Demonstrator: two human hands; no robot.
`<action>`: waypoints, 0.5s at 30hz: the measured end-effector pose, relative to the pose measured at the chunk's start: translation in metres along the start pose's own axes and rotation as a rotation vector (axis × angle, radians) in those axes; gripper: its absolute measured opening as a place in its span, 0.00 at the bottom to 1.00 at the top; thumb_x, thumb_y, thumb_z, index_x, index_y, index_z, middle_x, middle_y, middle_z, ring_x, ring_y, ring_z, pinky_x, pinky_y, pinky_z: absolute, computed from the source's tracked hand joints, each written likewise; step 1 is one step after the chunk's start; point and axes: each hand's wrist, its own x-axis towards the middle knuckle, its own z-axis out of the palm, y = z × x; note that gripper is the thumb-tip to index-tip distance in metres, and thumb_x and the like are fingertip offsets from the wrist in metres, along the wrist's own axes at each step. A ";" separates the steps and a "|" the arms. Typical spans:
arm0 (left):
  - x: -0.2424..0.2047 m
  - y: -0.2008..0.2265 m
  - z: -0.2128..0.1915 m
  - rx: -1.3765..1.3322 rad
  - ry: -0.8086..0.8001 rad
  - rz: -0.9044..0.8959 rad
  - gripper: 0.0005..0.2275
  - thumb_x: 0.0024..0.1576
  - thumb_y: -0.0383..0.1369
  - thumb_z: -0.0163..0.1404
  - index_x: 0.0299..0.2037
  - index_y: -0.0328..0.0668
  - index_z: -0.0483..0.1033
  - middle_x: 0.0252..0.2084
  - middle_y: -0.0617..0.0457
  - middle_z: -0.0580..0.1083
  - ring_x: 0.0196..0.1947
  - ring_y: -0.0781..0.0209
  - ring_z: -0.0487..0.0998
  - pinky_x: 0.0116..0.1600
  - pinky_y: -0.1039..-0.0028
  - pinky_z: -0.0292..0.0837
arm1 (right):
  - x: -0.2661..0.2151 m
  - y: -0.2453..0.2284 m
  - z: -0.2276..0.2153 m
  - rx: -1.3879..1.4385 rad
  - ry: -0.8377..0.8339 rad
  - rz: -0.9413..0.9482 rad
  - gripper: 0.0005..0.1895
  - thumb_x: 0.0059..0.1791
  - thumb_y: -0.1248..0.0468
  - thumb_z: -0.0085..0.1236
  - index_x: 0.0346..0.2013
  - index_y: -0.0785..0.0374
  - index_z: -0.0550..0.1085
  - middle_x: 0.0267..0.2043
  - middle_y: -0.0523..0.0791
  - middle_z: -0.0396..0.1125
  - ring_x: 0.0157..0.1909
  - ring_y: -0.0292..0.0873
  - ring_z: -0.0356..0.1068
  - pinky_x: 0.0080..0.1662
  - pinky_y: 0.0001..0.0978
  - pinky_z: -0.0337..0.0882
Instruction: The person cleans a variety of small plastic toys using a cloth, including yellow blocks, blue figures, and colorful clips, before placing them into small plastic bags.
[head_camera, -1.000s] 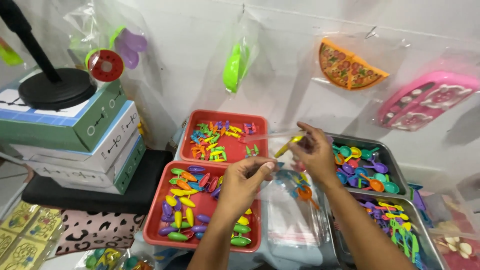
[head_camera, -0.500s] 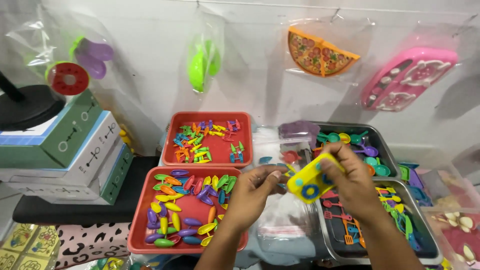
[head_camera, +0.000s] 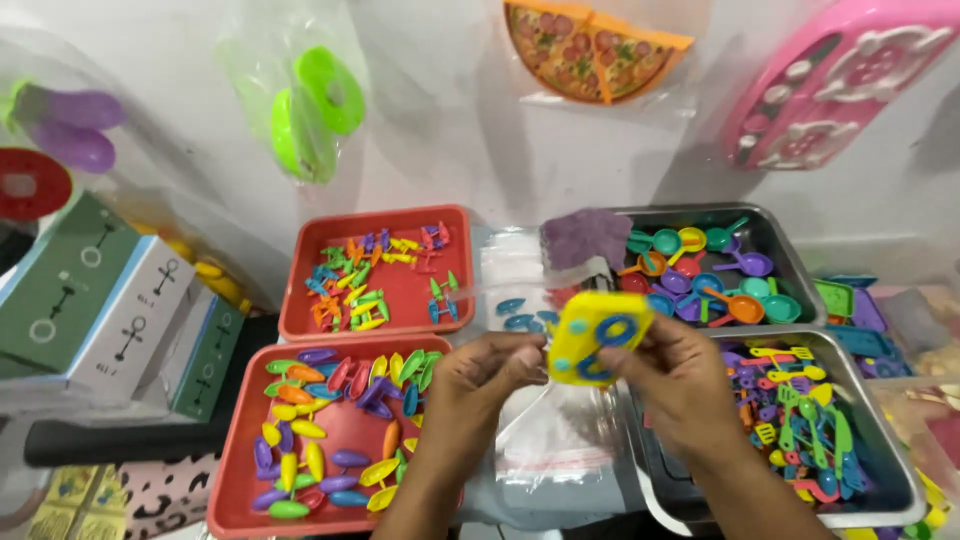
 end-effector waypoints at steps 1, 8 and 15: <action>-0.002 0.001 0.000 0.000 0.015 -0.005 0.11 0.55 0.25 0.57 0.45 0.22 0.81 0.39 0.40 0.82 0.35 0.57 0.81 0.46 0.70 0.81 | 0.001 -0.001 -0.007 0.002 -0.007 0.014 0.19 0.43 0.82 0.59 0.49 0.74 0.77 0.41 0.54 0.77 0.38 0.45 0.75 0.44 0.36 0.77; -0.009 0.017 -0.006 0.000 -0.045 0.079 0.09 0.59 0.27 0.54 0.43 0.26 0.81 0.41 0.40 0.81 0.36 0.56 0.80 0.47 0.68 0.79 | 0.008 -0.042 -0.001 -0.268 -0.752 -0.062 0.17 0.42 0.61 0.64 0.43 0.64 0.82 0.71 0.52 0.63 0.76 0.52 0.55 0.69 0.52 0.56; -0.010 0.034 -0.004 0.154 0.249 0.095 0.12 0.56 0.28 0.54 0.44 0.24 0.82 0.41 0.41 0.83 0.39 0.57 0.83 0.48 0.72 0.80 | 0.005 -0.026 0.002 -0.371 -0.973 0.474 0.10 0.43 0.72 0.66 0.39 0.71 0.81 0.38 0.45 0.79 0.39 0.37 0.75 0.45 0.28 0.76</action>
